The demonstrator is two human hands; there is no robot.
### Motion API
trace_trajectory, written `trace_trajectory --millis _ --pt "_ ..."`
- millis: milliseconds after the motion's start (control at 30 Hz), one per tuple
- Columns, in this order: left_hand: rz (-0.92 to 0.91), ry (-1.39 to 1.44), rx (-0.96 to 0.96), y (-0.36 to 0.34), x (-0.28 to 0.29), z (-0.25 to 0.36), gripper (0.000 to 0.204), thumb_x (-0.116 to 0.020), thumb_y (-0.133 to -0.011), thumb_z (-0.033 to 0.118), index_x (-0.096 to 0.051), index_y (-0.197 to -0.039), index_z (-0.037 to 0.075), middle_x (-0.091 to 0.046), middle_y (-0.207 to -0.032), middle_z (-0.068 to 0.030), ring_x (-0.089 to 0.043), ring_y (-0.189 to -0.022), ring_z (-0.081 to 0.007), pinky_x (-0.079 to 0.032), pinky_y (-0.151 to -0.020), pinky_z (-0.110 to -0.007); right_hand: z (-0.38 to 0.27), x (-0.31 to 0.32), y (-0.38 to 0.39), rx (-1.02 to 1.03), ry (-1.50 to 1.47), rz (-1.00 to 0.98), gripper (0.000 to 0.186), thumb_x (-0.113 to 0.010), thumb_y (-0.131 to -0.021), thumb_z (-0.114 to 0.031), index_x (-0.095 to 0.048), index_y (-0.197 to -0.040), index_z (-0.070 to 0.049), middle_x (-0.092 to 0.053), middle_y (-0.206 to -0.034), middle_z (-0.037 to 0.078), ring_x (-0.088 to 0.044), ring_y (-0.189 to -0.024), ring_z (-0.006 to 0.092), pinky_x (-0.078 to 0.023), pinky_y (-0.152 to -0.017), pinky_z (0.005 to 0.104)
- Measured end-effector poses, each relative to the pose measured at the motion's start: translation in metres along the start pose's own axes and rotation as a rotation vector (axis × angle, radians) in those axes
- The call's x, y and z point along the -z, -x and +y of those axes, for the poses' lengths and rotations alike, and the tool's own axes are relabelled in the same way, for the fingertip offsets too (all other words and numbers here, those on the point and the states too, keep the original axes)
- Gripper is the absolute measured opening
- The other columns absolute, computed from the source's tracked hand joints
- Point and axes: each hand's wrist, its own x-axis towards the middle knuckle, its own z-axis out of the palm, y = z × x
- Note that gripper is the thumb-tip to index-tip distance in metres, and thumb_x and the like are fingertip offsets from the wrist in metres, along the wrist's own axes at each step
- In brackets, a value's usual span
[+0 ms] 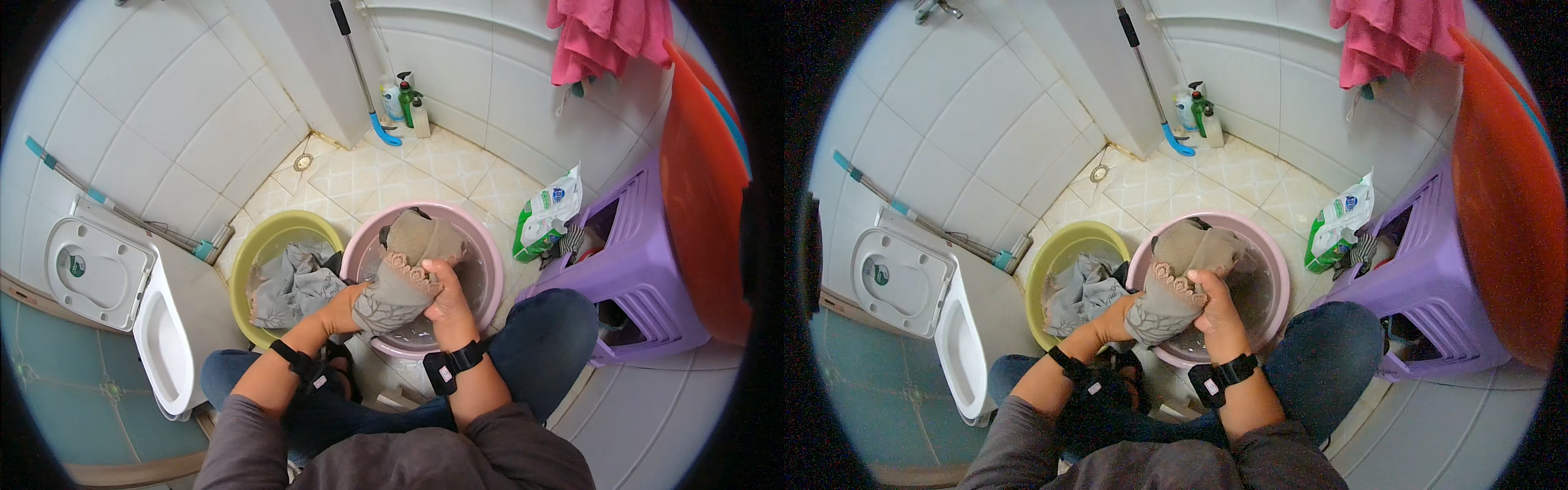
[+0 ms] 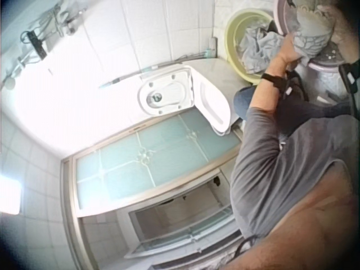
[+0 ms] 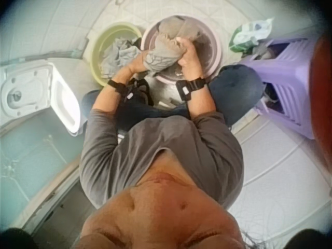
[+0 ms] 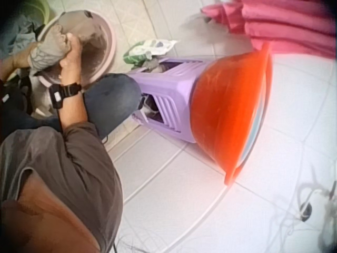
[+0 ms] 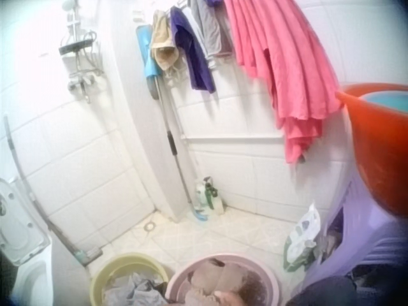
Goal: The person washes garments by hand in a basin, scrubbing and wringing various items one by one, before moving them into a second rinse basin filled with water.
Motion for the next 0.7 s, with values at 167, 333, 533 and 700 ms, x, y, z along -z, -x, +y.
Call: trace_trajectory --millis 167,333,533,700 --pt "-0.243 0.047 0.134 0.001 0.012 -0.021 0.056 -0.074 -0.077 0.016 -0.053 -0.127 0.002 -0.061 -0.122 -0.0083 -0.056 -0.110 -0.0162 -0.042 -0.098 -0.031 0.012 0.016 -0.016 -0.051 0.019 0.040 0.049 -0.065 -0.075 -0.020 -0.055 -0.118 0.000 -0.064 -0.107 0.013 -0.062 -0.097 0.0266 -0.050 -0.090 0.0410" --pt "-0.354 0.391 0.257 0.003 0.014 -0.047 0.071 -0.079 -0.074 0.018 -0.046 -0.134 -0.001 -0.056 -0.129 -0.0088 -0.051 -0.115 -0.0174 -0.039 -0.102 -0.033 0.023 0.023 -0.026 -0.103 -0.045 0.022 0.041 -0.066 -0.075 -0.022 -0.059 -0.110 -0.001 -0.065 -0.101 0.012 -0.063 -0.092 0.0256 -0.050 -0.087 0.0399" --pt "-0.326 0.604 0.254 0.004 -0.002 -0.055 0.056 -0.080 -0.064 0.004 -0.061 -0.117 -0.001 -0.066 -0.109 -0.0068 -0.058 -0.098 -0.0150 -0.047 -0.089 -0.030 0.041 0.038 -0.041 -0.124 -0.147 0.117 0.030 -0.063 -0.076 -0.028 -0.063 -0.096 -0.004 -0.067 -0.093 0.011 -0.063 -0.085 0.0261 -0.052 -0.081 0.0389" --pt "-0.365 0.691 0.327 0.001 -0.003 -0.044 0.066 -0.080 -0.061 0.002 -0.056 -0.123 0.000 -0.064 -0.114 -0.0069 -0.058 -0.100 -0.0153 -0.047 -0.089 -0.030 0.051 0.051 -0.050 -0.087 -0.240 0.138 0.039 -0.063 -0.075 -0.029 -0.062 -0.105 -0.003 -0.067 -0.099 0.014 -0.063 -0.089 0.0305 -0.051 -0.086 0.0422"
